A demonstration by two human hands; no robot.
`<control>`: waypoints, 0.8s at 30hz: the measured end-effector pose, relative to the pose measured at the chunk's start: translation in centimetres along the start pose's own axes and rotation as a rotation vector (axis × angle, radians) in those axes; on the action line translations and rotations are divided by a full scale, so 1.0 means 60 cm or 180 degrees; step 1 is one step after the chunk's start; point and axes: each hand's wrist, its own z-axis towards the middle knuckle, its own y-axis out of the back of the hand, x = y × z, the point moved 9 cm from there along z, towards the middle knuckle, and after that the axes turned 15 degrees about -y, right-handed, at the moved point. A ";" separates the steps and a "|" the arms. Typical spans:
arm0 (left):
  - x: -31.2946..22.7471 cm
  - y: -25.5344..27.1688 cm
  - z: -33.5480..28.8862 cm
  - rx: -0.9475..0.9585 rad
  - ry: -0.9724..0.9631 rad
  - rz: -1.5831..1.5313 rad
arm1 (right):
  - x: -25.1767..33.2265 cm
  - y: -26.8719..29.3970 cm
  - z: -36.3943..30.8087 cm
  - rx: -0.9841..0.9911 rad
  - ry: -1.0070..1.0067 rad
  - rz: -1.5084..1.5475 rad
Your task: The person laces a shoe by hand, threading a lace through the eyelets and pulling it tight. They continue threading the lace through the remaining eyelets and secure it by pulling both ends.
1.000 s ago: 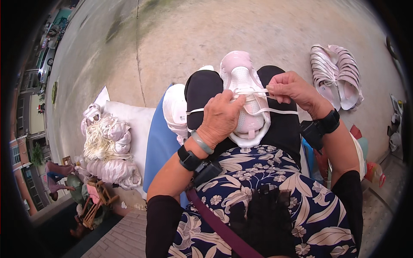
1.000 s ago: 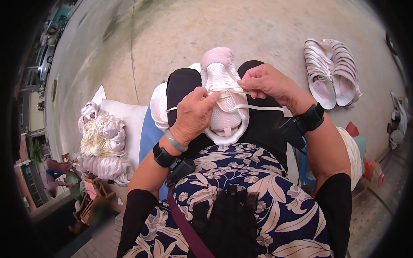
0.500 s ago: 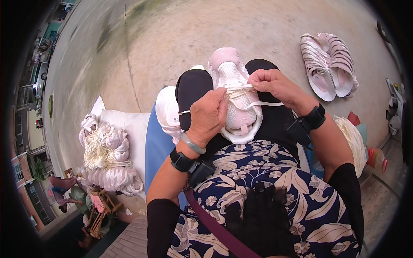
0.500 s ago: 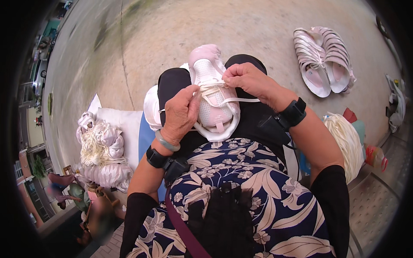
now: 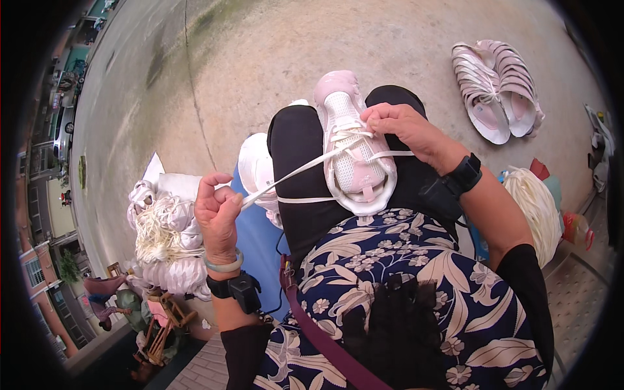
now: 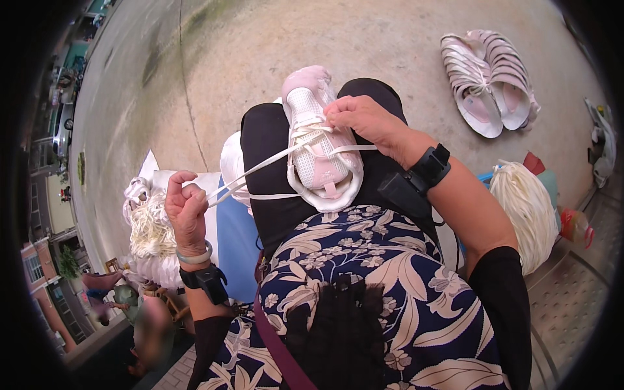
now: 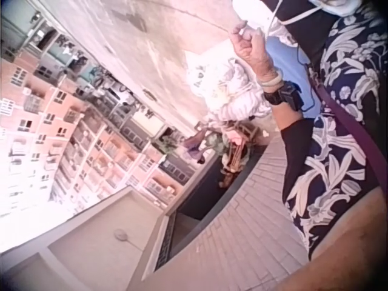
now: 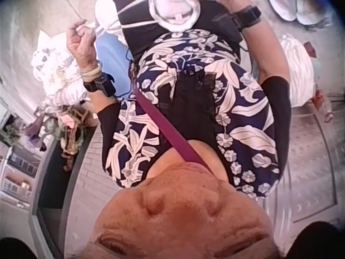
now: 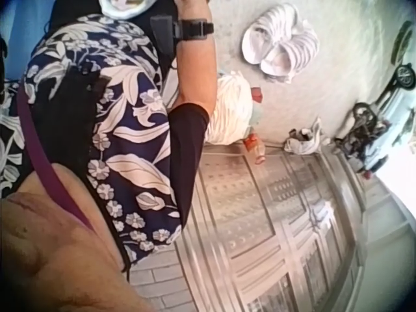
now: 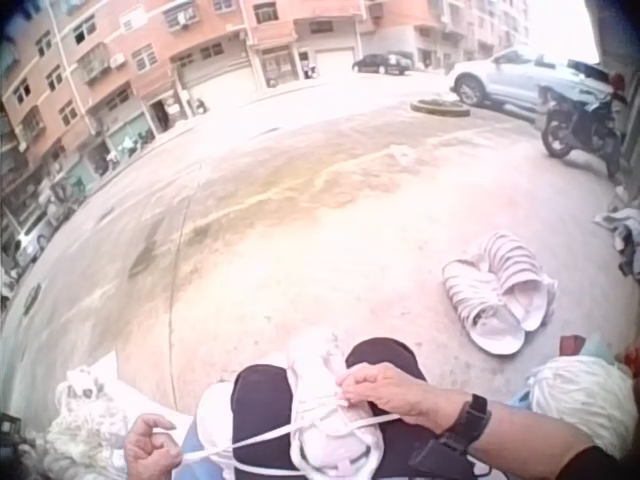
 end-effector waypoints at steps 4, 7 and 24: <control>-0.015 0.059 -0.037 -0.0334 -0.0026 0.0029 | -0.003 -0.003 0.008 -0.0117 0.0035 -0.0046; -0.008 0.059 -0.055 -0.0132 0.0155 0.0202 | 0.000 0.001 0.001 -0.0300 0.0131 -0.0084; 0.071 -0.084 -0.056 0.1856 0.0447 0.1421 | 0.081 -0.083 -0.079 -0.1958 0.2349 -0.4019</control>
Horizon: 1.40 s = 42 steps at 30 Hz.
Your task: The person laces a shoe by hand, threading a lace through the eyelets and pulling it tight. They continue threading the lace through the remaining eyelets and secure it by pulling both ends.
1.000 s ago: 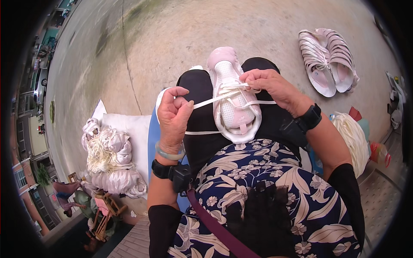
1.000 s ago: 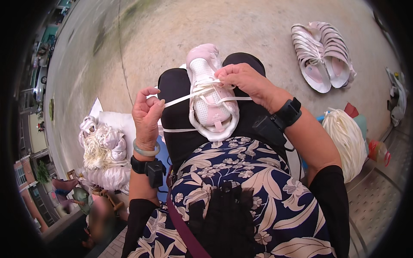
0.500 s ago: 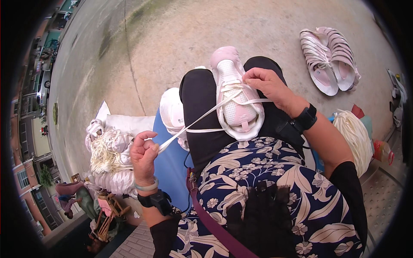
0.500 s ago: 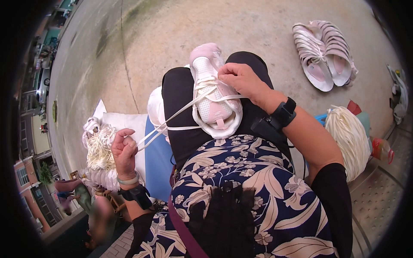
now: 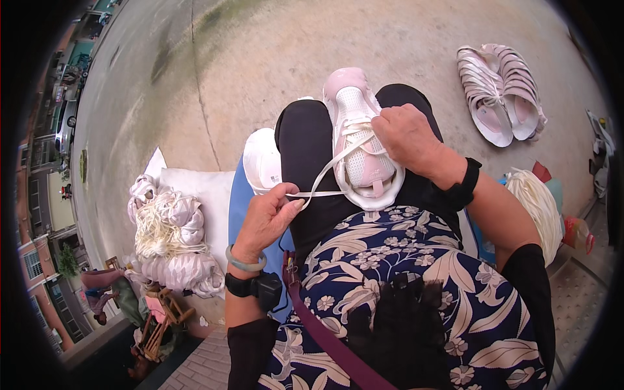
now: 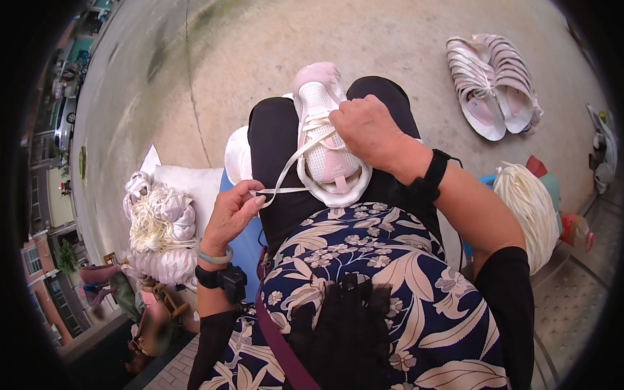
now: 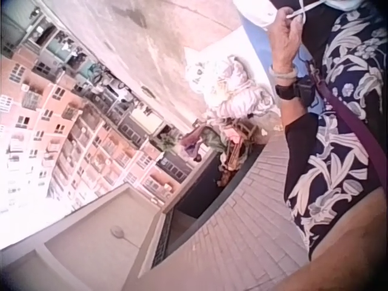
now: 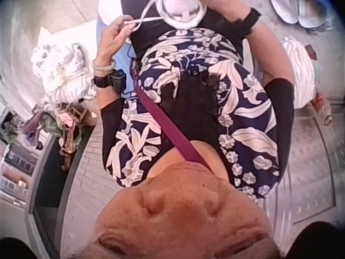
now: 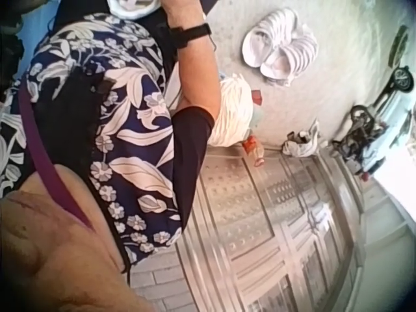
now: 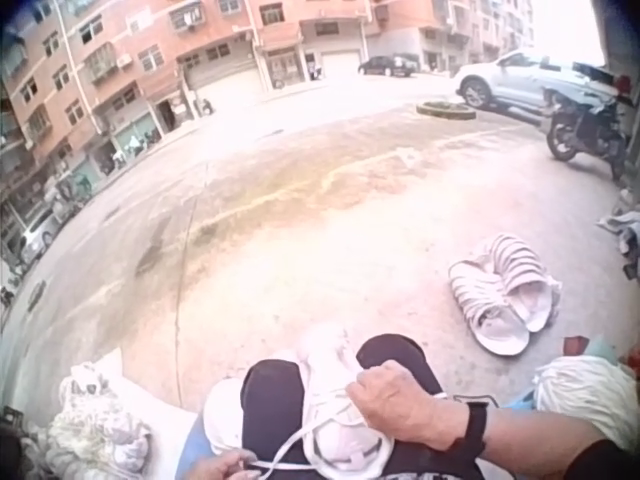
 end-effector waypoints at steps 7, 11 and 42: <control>-0.014 -0.009 0.024 -0.0083 -0.0045 -0.0250 | 0.016 0.026 0.029 -0.0373 0.0570 -0.0165; -0.027 -0.011 0.038 -0.0115 -0.0252 0.0513 | -0.042 0.008 0.033 0.0357 -0.0518 0.1153; -0.021 -0.020 0.116 -0.0475 -0.0346 0.0158 | -0.107 -0.070 0.005 0.1024 -0.1815 0.2443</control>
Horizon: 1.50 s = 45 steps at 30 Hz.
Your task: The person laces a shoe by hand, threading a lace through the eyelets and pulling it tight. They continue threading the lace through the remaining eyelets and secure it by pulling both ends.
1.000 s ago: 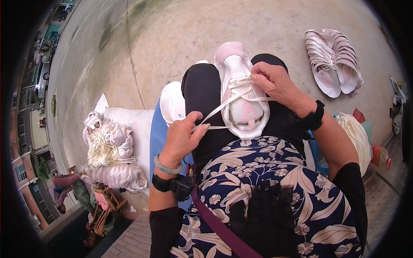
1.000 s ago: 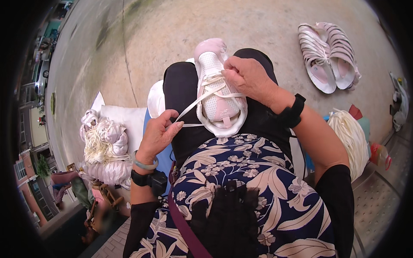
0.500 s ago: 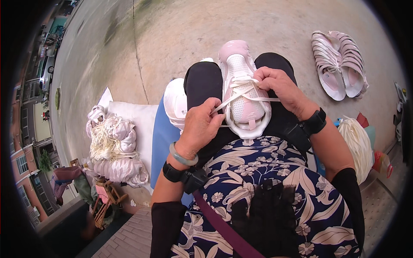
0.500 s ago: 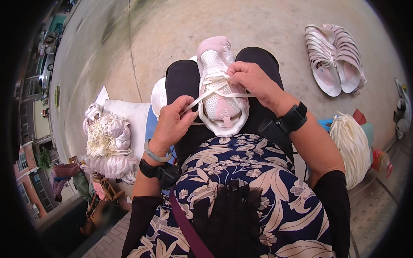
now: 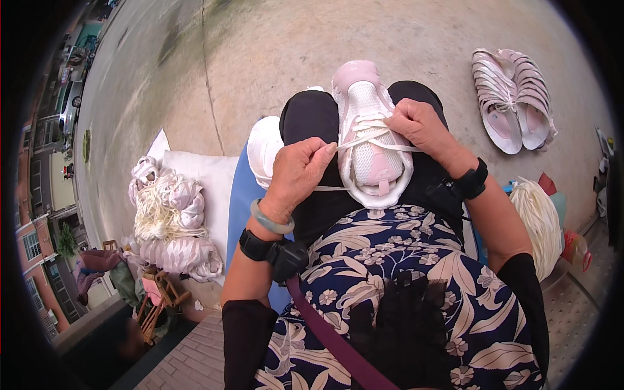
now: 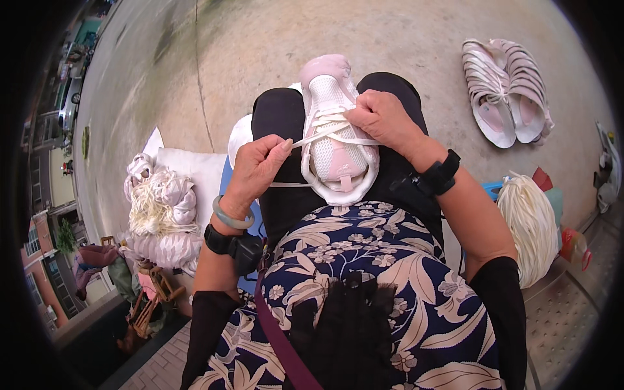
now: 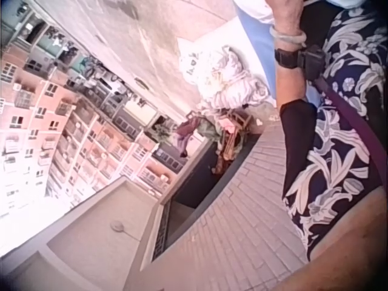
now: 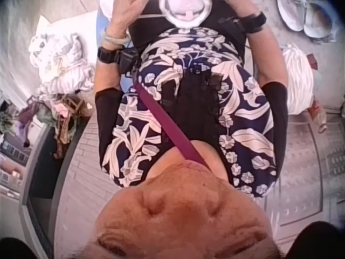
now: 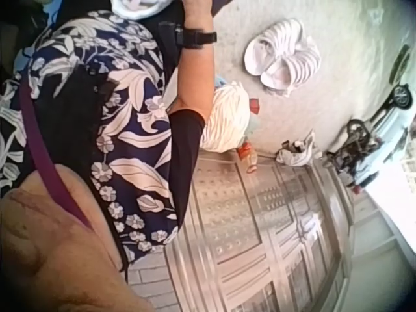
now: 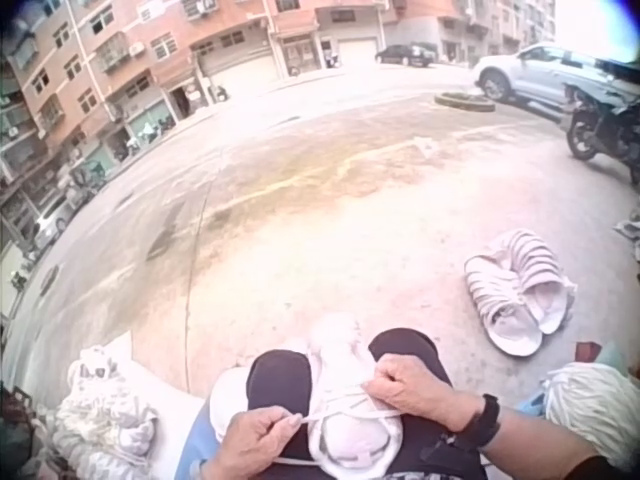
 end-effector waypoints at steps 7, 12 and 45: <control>-0.008 0.014 -0.010 -0.0395 0.0035 -0.0428 | 0.004 -0.002 -0.008 -0.0326 0.0222 -0.0354; -0.046 0.086 -0.029 -0.0886 -0.0457 -0.0208 | -0.001 -0.005 -0.008 -0.0265 0.0071 -0.0090; -0.077 -0.080 0.008 0.0291 -0.1045 0.0944 | 0.021 -0.002 -0.095 -0.0678 0.1682 -0.1877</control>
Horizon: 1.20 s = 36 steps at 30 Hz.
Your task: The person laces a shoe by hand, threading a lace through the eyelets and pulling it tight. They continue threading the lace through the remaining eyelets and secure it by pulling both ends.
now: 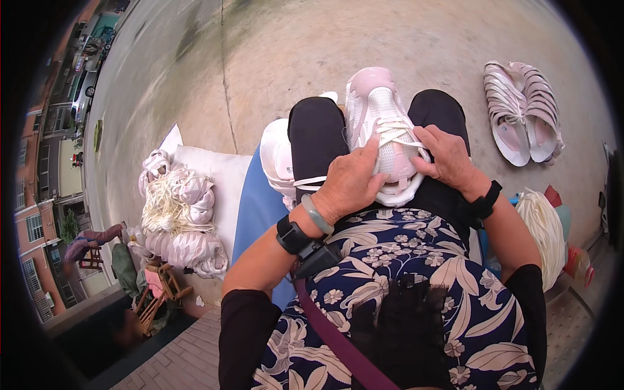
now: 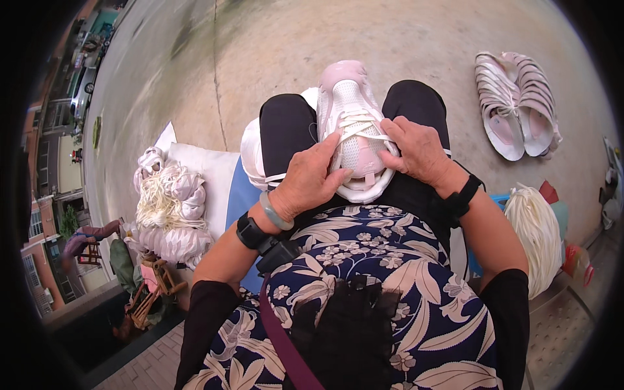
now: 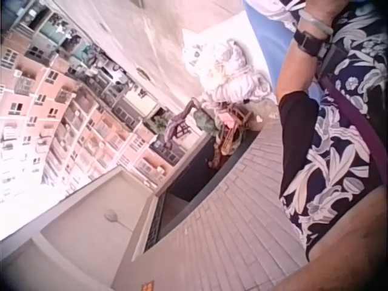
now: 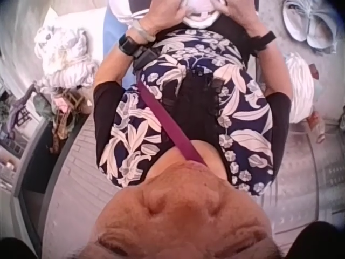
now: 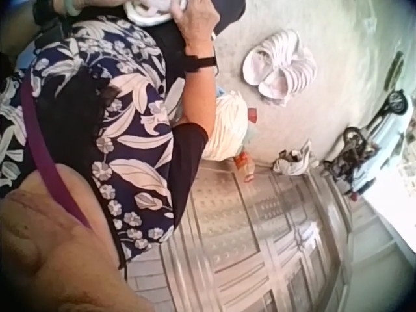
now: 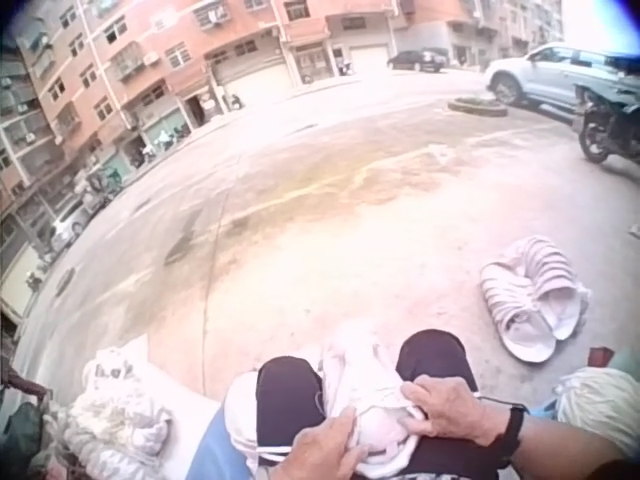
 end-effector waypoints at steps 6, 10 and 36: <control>0.025 0.025 0.000 0.0110 0.0245 -0.0336 | -0.005 -0.004 0.002 0.0369 -0.0393 0.0456; 0.008 0.072 0.019 -0.0258 -0.0696 0.0213 | 0.000 0.013 -0.004 0.0421 -0.0272 0.0719; -0.071 0.010 0.060 0.1105 -0.0743 -0.0720 | -0.007 -0.012 0.065 0.0962 -0.0477 0.1907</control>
